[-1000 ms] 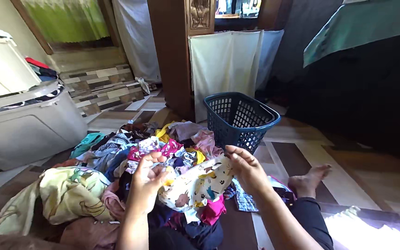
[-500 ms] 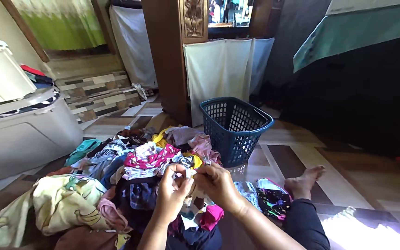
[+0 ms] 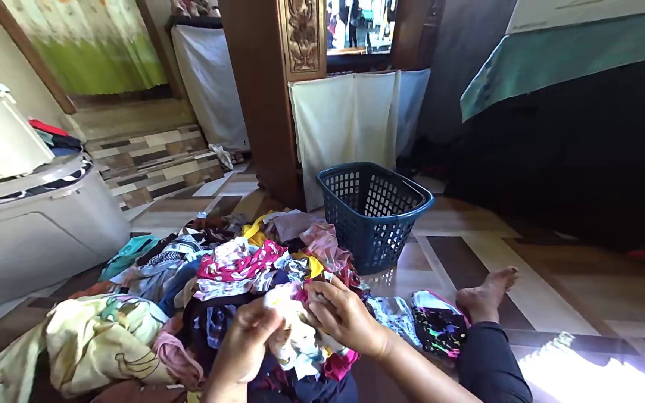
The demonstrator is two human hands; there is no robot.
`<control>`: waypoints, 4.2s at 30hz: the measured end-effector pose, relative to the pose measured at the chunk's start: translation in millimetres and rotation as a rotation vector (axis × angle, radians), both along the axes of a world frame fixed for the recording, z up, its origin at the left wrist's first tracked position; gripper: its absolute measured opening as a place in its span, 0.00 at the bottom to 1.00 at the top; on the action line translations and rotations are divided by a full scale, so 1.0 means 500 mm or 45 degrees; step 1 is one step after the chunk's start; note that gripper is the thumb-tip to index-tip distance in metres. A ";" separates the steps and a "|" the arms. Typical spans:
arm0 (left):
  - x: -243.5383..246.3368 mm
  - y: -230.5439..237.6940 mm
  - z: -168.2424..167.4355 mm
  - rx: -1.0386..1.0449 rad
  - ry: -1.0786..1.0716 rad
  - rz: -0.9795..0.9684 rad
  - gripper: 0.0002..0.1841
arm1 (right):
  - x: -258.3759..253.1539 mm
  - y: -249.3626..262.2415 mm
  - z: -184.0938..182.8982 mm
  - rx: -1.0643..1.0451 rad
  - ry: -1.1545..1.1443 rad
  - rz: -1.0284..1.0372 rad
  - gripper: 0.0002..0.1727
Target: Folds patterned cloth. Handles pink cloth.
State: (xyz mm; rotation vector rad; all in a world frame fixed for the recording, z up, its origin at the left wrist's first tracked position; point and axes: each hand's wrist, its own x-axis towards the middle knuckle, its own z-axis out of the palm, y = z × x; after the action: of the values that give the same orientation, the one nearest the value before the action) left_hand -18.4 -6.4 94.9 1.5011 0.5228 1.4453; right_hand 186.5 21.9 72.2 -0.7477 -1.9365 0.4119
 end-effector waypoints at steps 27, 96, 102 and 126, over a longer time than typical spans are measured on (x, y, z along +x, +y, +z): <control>-0.190 -0.029 0.085 0.722 0.465 0.725 0.06 | 0.217 -0.018 0.100 -0.879 0.618 0.482 0.19; 0.000 -0.017 0.094 0.470 0.205 -0.147 0.09 | 0.047 -0.001 0.033 -0.743 0.019 0.151 0.14; -0.076 0.009 0.103 0.570 0.389 0.151 0.09 | 0.125 0.002 0.073 -0.904 0.724 0.547 0.12; -0.101 0.101 0.085 0.812 0.928 0.697 0.13 | 0.248 -0.045 0.205 -0.313 -0.466 0.218 0.15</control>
State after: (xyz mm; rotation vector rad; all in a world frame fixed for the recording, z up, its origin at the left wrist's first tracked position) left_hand -69.0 44.2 137.5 2.5749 1.0334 1.5119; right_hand 310.4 -0.6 174.9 -0.8633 -2.3315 0.6642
